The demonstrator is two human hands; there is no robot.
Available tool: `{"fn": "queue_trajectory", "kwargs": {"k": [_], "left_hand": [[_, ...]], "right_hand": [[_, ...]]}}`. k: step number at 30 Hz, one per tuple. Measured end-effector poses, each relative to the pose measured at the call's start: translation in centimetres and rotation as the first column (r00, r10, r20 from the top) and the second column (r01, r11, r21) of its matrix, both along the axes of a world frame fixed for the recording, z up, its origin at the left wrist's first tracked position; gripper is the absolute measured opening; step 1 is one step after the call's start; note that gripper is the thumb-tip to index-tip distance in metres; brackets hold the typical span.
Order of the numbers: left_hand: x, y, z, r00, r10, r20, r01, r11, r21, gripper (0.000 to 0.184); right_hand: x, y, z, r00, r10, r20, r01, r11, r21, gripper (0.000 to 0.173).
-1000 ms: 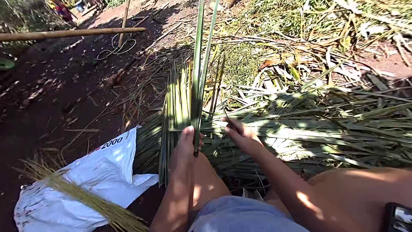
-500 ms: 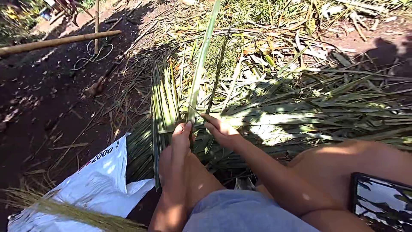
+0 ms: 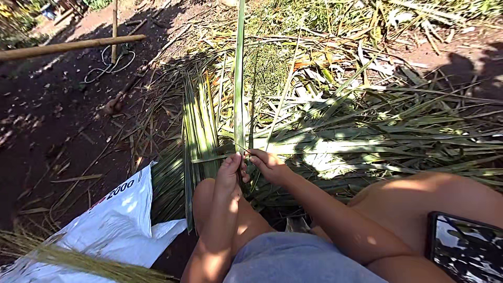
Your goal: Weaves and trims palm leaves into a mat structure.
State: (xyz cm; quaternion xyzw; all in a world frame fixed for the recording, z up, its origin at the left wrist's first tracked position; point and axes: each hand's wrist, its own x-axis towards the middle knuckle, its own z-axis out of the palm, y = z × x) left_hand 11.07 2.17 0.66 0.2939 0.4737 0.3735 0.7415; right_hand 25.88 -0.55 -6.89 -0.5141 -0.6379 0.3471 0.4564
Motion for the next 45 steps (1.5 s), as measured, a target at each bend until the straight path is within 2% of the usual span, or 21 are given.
{"fn": "queue_trajectory", "kwargs": {"k": [8,14,15,17,18,19,20,21,22,23,24,26,28,30,32,35,38,40,43,45], "left_hand": [[-0.5,-0.9,0.3,0.997,-0.062,-0.049,0.061,0.998,-0.017,0.021],[-0.5,-1.3,-0.2,0.996,-0.041,-0.077,0.038,0.998,-0.04,0.018],[-0.6,-1.5,-0.4,0.994,-0.057,-0.091,0.052,0.997,-0.05,0.017],[-1.0,-2.3,-1.0,0.985,-0.123,-0.125,0.116,0.991,-0.064,0.018],[-1.3,-2.6,-1.5,0.975,-0.171,-0.144,0.163,0.985,-0.063,0.018],[-1.9,-2.8,-2.0,0.962,-0.215,-0.166,0.209,0.976,-0.054,0.018],[-2.5,-2.8,-2.4,0.951,-0.249,-0.186,0.244,0.969,-0.045,0.019],[-3.1,-2.6,-2.7,0.941,-0.274,-0.196,0.273,0.961,-0.034,0.02],[-3.8,-2.3,-2.7,0.934,-0.292,-0.204,0.295,0.955,-0.021,0.021],[-4.3,-2.0,-2.6,0.929,-0.297,-0.222,0.302,0.953,-0.011,0.022],[-4.8,-1.5,-2.4,0.917,-0.303,-0.26,0.312,0.95,-0.009,0.023],[-6.3,-0.2,-2.3,0.87,-0.363,-0.334,0.38,0.925,-0.017,0.024],[-8.0,1.4,-2.5,0.801,-0.422,-0.425,0.453,0.891,-0.032,0.024],[-9.5,3.0,-2.4,0.699,-0.492,-0.519,0.551,0.833,-0.048,0.024],[-11.5,4.7,-2.2,0.601,-0.518,-0.609,0.617,0.784,-0.058,0.023],[-14.4,7.5,-0.7,0.436,-0.448,-0.781,0.664,0.745,-0.056,0.019],[-17.5,10.4,0.6,0.325,-0.342,-0.882,0.687,0.726,-0.028,0.022],[-19.6,12.5,1.0,0.269,-0.273,-0.924,0.706,0.708,-0.004,0.026],[-21.5,14.5,2.1,0.171,-0.19,-0.967,0.693,0.721,-0.019,0.028],[-22.1,14.6,2.6,0.182,-0.142,-0.973,0.667,0.745,0.016,0.028]], "right_hand": [[0.8,0.4,0.4,0.988,-0.021,0.15,0.014,0.999,0.047,0.047],[0.5,0.6,0.5,0.863,-0.289,0.415,0.206,0.95,0.234,0.034],[0.7,0.8,0.9,0.839,-0.32,0.441,0.247,0.945,0.215,0.033],[1.9,1.3,1.9,0.815,-0.339,0.47,0.346,0.935,0.074,0.035],[2.9,1.7,2.1,0.834,-0.343,0.433,0.382,0.924,-0.004,0.038],[4.2,1.9,2.1,0.881,-0.344,0.324,0.39,0.917,-0.087,0.039],[5.4,2.0,2.3,0.939,-0.304,0.159,0.334,0.917,-0.219,0.037],[6.5,2.0,2.4,0.97,-0.229,-0.083,0.187,0.918,-0.35,0.035],[7.3,2.1,2.1,0.927,-0.139,-0.347,-0.02,0.908,-0.418,0.029],[7.9,2.1,1.6,0.819,-0.069,-0.57,-0.218,0.881,-0.42,0.03],[8.0,1.9,1.0,0.714,-0.035,-0.7,-0.336,0.859,-0.386,0.036],[7.6,1.8,-0.2,0.562,-0.009,-0.827,-0.44,0.844,-0.307,0.026],[7.2,2.2,-1.0,0.469,-0.082,-0.879,-0.443,0.84,-0.315,0.016],[7.3,2.3,-1.2,0.439,-0.226,-0.87,-0.346,0.851,-0.395,0.016],[8.3,2.6,-2.4,0.402,-0.277,-0.873,-0.241,0.888,-0.393,0.018],[10.9,2.8,-3.9,0.292,-0.272,-0.917,-0.133,0.938,-0.32,0.025],[12.9,1.8,-2.6,0.241,-0.408,-0.88,0.03,0.91,-0.414,0.038],[13.7,1.5,-2.5,0.247,-0.484,-0.839,0.088,0.874,-0.478,0.042],[13.8,1.8,-3.1,0.282,-0.504,-0.816,0.092,0.861,-0.5,0.045],[13.9,1.7,-3.4,0.297,-0.509,-0.808,0.085,0.857,-0.509,0.047]]}}
